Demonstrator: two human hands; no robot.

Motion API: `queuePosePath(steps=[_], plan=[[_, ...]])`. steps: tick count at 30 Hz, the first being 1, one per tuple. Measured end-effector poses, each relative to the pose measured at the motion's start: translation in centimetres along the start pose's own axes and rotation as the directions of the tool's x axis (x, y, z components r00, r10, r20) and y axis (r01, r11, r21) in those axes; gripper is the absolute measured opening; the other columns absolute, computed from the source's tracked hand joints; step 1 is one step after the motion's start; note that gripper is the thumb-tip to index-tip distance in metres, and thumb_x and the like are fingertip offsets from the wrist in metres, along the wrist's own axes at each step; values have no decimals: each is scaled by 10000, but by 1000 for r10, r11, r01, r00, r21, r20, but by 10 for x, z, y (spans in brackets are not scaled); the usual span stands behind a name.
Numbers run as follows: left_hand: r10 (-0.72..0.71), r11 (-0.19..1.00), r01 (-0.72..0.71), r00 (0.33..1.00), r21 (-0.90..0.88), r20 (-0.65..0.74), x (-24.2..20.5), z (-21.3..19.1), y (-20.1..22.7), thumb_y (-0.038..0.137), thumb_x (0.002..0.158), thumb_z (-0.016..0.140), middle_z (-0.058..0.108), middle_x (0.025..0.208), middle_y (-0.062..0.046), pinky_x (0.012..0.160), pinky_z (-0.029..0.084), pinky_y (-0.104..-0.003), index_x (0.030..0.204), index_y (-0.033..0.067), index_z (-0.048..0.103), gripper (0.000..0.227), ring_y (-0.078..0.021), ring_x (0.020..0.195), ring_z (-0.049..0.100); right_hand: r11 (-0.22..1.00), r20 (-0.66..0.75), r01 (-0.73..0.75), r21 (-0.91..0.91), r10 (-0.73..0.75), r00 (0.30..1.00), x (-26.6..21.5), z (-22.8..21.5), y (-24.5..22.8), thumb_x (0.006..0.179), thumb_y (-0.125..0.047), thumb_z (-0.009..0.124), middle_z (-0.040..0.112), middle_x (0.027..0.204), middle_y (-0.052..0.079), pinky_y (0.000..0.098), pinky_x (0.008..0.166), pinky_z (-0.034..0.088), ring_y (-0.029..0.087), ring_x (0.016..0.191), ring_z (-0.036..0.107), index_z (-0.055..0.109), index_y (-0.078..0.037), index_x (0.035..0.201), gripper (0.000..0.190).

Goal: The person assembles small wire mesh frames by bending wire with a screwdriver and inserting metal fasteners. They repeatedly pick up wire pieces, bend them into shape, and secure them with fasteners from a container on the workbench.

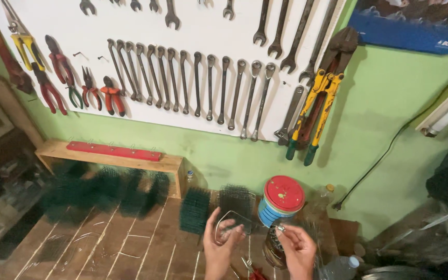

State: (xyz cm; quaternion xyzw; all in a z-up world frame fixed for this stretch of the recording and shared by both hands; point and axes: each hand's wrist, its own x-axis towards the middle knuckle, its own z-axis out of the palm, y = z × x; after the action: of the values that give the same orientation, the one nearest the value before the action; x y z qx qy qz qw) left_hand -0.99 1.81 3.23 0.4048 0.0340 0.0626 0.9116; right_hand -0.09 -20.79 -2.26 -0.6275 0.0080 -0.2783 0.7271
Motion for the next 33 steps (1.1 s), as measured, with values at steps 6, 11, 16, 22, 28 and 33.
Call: queuePosePath(steps=[6,11,16,22,28,33], plan=[[-28,1000,28,998,-4,-62,1,-18,3,-43,827,737,703,972,-115,754,672,-376,1362,39,524,582,-210,862,750,927,272,-269,-261,338,901,-7,-4,-20,817,40,776,769,927,106,260,755,544,136,874,689,727,44,1091,279],[35,999,-35,999,21,5,0,-38,-4,-41,846,748,753,962,-110,733,649,-327,1267,-9,596,449,-181,840,749,925,362,-177,-337,301,883,-21,34,-50,850,-53,773,747,931,69,244,720,528,96,854,659,743,19,1154,314],[38,997,-42,998,70,53,16,-63,4,1,871,752,783,896,-92,598,558,-272,1215,5,637,363,-151,721,708,860,462,-139,-491,392,796,-27,71,-32,859,-108,752,790,943,23,234,759,572,67,846,700,754,-13,1150,306],[-64,970,74,997,229,-52,28,-92,76,126,890,751,793,902,-56,614,571,-246,1149,29,699,281,-110,761,752,897,566,-213,-388,414,713,-33,140,-25,867,-94,763,801,909,49,246,748,574,77,815,710,771,35,1104,270],[-61,973,59,998,223,0,43,-143,115,148,915,765,756,908,-55,647,581,-252,1278,17,700,392,-92,776,690,916,530,-212,-342,374,761,-65,204,-5,862,-82,764,770,823,48,240,624,529,92,698,669,762,38,1159,320],[-22,883,-36,993,468,118,57,-186,148,83,894,789,769,1036,-57,784,597,-230,1341,26,670,466,-80,904,715,867,373,-366,-339,481,794,-70,237,15,881,-67,750,751,799,82,236,526,450,98,636,610,745,32,1212,345]])
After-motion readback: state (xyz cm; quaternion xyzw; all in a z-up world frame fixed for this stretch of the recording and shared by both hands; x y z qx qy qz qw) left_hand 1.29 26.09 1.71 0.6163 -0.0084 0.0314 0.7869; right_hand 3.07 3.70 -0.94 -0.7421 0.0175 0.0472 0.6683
